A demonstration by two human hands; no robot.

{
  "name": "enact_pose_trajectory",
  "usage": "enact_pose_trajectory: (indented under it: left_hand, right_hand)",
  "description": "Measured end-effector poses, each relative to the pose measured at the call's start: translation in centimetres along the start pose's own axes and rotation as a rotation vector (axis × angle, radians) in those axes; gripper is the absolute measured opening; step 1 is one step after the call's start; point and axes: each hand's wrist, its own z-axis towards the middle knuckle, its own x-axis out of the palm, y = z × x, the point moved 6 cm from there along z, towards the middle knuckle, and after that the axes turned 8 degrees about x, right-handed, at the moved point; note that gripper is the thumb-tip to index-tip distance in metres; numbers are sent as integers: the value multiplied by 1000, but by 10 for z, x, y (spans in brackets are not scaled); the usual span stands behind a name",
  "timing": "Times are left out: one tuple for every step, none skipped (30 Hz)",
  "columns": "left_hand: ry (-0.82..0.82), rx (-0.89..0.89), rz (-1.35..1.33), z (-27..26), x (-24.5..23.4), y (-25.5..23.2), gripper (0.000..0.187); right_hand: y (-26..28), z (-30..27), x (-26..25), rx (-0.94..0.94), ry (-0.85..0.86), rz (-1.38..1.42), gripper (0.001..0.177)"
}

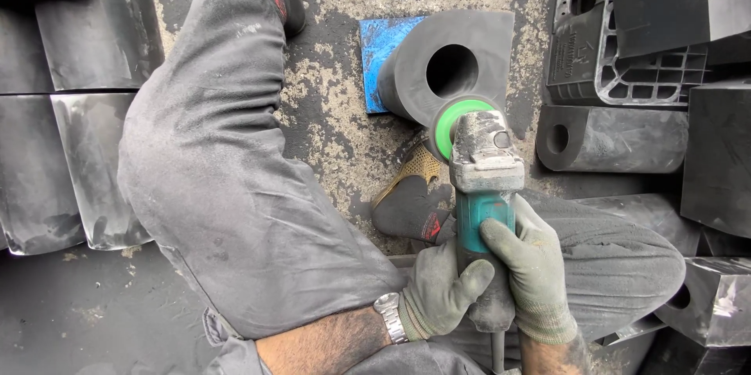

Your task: Smoothing the edges of a large black rubber block using a handheld angle grinder.

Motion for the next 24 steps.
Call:
enact_pose_trajectory:
  left_hand:
    - [-2,3,-1,2,0,0,66]
    - [20,6,-7,4,2,-1,66]
    - [36,8,-11,5,2,-1,65]
    - [27,11,-10,5,3,1,65]
    - [72,14,54,4,8,2,64]
    - [119,18,117,2,13,3,62]
    - [119,18,120,3,11,2,62]
    - [138,14,120,3,11,2,63]
    - [157,13,118,5,13,1,63]
    - [156,16,119,6,10,-3,63]
    - [84,16,43,7,4,-7,64]
    - [12,17,-32,7,-3,-10,66]
    - [9,18,-29,9,-6,-10,66]
    - [-78,83,-34,11,-13,-12,66]
    - [-160,144,-45,10,-19,-15,66]
    - [-160,140,-48,8,-19,-14,66]
    - [-111,61,-60,10,-16,-7,66]
    - [-60,-16,-72,11,-14,-1,66]
    - [-68,-14,-73,10,-12,-1,66]
    - [-34,-5,-67,9,-7,-2,66]
    - [1,-2,-62,6,-2,-3,66]
    - [-6,-4,-66,5,-1,0,66]
    - [45,-4,-14,5,3,3,65]
    - [96,-2,38,4,7,5,64]
  right_hand:
    - [-1,-3,-2,-3,1,-3,47]
    - [-1,-6,-5,-7,-34,45,47]
    - [-2,-9,-8,-11,-62,90,46]
    - [-3,-9,-9,-13,-54,85,46]
    - [-6,-12,-13,6,-73,171,46]
    - [-10,-16,-17,25,-93,258,46]
    - [-10,-15,-16,24,-91,261,46]
    - [-11,-14,-16,28,-90,238,46]
    - [-10,-12,-17,28,-91,212,46]
    - [-5,-9,-13,25,-91,213,46]
    - [2,-5,-7,1,-73,73,44]
    - [8,-1,-1,-23,-56,-67,43]
    - [15,3,7,-25,-52,-67,43]
    - [21,8,19,-9,22,-29,43]
    - [27,9,30,14,89,7,43]
    - [23,6,27,19,87,5,43]
    - [23,5,23,0,55,-34,42]
    - [23,5,20,-18,22,-72,40]
    - [17,2,14,-20,27,-78,40]
    - [11,-1,4,-1,-43,-53,41]
    - [3,-6,-7,24,-114,-29,42]
    - [0,-6,-8,28,-111,-36,42]
    - [-5,-7,-10,43,-110,74,45]
    - [-10,-8,-13,58,-108,184,47]
